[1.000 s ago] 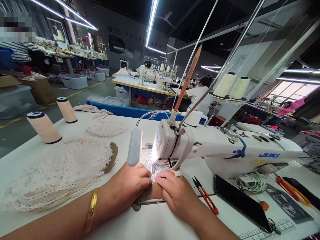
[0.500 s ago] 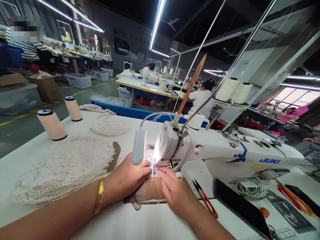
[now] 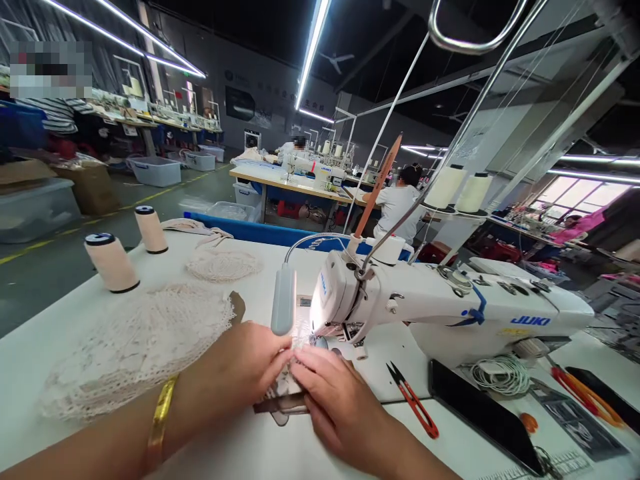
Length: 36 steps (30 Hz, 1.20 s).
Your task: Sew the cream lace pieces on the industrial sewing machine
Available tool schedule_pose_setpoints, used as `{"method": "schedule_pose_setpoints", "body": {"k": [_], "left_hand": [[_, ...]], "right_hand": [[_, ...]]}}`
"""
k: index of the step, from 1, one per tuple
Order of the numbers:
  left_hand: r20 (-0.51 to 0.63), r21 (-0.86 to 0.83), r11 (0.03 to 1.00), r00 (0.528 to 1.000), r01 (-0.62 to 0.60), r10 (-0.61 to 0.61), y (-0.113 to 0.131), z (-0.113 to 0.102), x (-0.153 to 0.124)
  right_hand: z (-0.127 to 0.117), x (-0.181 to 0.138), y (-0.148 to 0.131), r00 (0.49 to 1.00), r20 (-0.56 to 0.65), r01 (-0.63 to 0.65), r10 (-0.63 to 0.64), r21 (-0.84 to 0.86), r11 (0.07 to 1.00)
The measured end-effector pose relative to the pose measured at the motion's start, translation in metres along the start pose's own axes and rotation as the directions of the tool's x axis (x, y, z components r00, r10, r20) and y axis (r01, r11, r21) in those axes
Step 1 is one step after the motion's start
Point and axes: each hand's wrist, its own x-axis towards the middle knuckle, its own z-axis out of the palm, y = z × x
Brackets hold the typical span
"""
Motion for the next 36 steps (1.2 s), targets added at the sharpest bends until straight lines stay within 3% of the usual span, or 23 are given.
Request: {"method": "schedule_pose_setpoints", "body": {"k": [2, 4, 8, 12, 18, 20, 23, 26, 29, 36], "left_hand": [[-0.044, -0.018, 0.998, 0.997, 0.065, -0.065, -0.008, -0.009, 0.000], [-0.019, -0.004, 0.992, 0.992, 0.127, -0.127, -0.015, -0.012, 0.001], [0.071, -0.005, 0.982, 0.980, 0.187, -0.186, -0.019, -0.004, 0.004], [0.062, 0.091, 0.977, 0.978, 0.193, -0.199, -0.014, 0.006, 0.005], [-0.101, 0.036, 0.998, 0.994, 0.052, -0.048, -0.011, 0.017, -0.001], [-0.171, -0.002, 1.000, 0.985, -0.020, 0.019, -0.007, 0.024, -0.002], [-0.252, -0.039, 0.984, 0.955, -0.172, 0.156, 0.003, 0.033, -0.004], [-0.311, -0.034, 0.943, 0.901, -0.330, 0.304, 0.014, 0.035, -0.006], [-0.372, -0.045, 0.906, 0.849, -0.421, 0.376, 0.021, 0.033, -0.008], [-0.483, 0.034, 0.962, 0.838, -0.272, 0.254, 0.023, 0.041, -0.009]], "right_hand": [[-0.001, 0.002, -0.006, 0.998, 0.049, 0.043, -0.045, 0.023, 0.999], [0.001, 0.001, -0.008, 0.997, 0.051, 0.062, -0.065, 0.046, 0.997], [0.008, -0.007, -0.005, 0.985, 0.039, 0.164, -0.167, 0.067, 0.984], [0.011, -0.013, -0.008, 0.978, 0.062, 0.195, -0.198, 0.046, 0.980], [0.006, -0.018, -0.013, 0.972, 0.138, 0.173, -0.193, 0.147, 0.974], [0.002, -0.018, -0.012, 0.992, 0.038, 0.109, -0.120, 0.212, 0.971], [-0.002, -0.016, -0.009, 0.989, -0.103, -0.084, 0.108, 0.213, 0.974], [-0.002, -0.012, -0.006, 0.949, -0.125, -0.259, 0.291, 0.221, 0.940], [0.000, -0.010, -0.003, 0.920, -0.101, -0.339, 0.378, 0.274, 0.900], [0.001, -0.009, -0.002, 0.883, -0.206, -0.367, 0.423, 0.262, 0.893]]}}
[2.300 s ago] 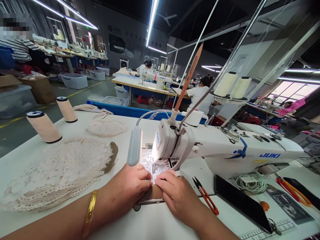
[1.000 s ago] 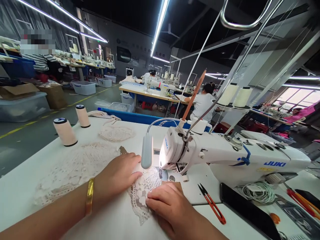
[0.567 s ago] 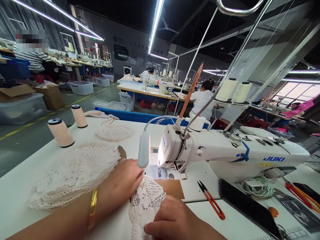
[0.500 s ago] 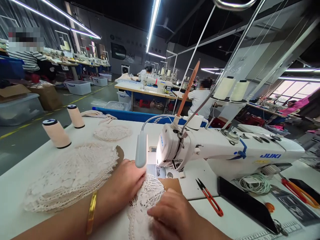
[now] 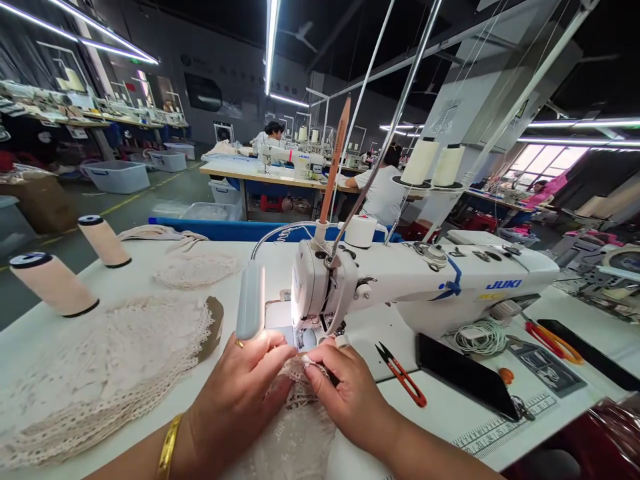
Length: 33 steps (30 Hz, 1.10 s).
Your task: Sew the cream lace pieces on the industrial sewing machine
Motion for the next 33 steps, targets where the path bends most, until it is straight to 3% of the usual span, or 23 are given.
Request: {"method": "schedule_pose_setpoints", "body": {"k": [9, 18, 24, 27, 33], "left_hand": [[-0.106, 0.104, 0.984, 0.982, -0.142, 0.153, 0.006, -0.003, 0.008], [-0.041, -0.037, 0.999, 0.999, -0.017, 0.015, 0.001, 0.003, 0.004], [-0.031, -0.109, 0.994, 0.999, 0.023, -0.026, 0.002, 0.005, 0.002], [-0.028, -0.129, 0.991, 0.999, 0.033, -0.037, 0.003, 0.005, 0.003], [0.002, -0.234, 0.970, 0.997, 0.073, -0.075, 0.015, -0.009, 0.010]], "right_hand": [[0.003, 0.000, 0.000, 1.000, -0.003, 0.006, -0.006, -0.003, 1.000], [0.004, -0.001, -0.001, 0.997, -0.014, 0.078, -0.078, -0.044, 0.996], [0.001, 0.002, -0.006, 0.978, -0.042, 0.203, -0.204, -0.009, 0.979], [0.000, 0.005, -0.006, 0.978, -0.040, 0.207, -0.206, 0.012, 0.978], [-0.018, -0.001, -0.016, 0.974, 0.005, 0.224, -0.225, 0.067, 0.972]]}}
